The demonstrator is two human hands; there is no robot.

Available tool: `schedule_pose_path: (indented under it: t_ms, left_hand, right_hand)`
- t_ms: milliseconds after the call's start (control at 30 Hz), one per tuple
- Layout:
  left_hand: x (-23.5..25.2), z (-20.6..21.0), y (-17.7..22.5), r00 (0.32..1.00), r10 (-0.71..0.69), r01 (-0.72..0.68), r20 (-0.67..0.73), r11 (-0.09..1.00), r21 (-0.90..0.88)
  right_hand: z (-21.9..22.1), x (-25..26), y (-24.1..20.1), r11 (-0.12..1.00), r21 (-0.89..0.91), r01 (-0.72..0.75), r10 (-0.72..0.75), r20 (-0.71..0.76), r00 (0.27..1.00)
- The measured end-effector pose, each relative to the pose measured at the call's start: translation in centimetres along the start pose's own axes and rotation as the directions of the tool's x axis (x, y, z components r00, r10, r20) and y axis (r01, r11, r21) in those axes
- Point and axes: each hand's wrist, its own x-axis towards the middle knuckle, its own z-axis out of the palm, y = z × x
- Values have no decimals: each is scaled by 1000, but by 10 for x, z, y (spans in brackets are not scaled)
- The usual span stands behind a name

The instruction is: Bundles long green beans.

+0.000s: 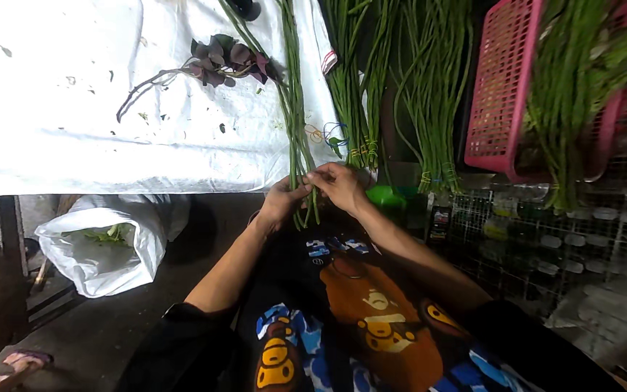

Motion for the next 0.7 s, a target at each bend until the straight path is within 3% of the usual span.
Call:
schedule_pose_path:
  t_ms: [67,200,600,700]
  left_hand:
    - [1,0,-2,1000,4,-4,-6,999,41]
    - [13,-1,-6,997,57,-53,49,995,-83]
    - [9,6,10,998,-66,67,19,991,-118]
    - [17,1,2,999,-36,42,40,988,-148]
  right_hand:
    - [-1,5,-3,1000,-4,16,-16,20,1000]
    - [-5,2,-5,993,118,-5,1,37,999]
    - [-27,-17,12,940,340,-17,12,16,1000]
    - [-30,-16,15,908,418,-19,18,7,1000]
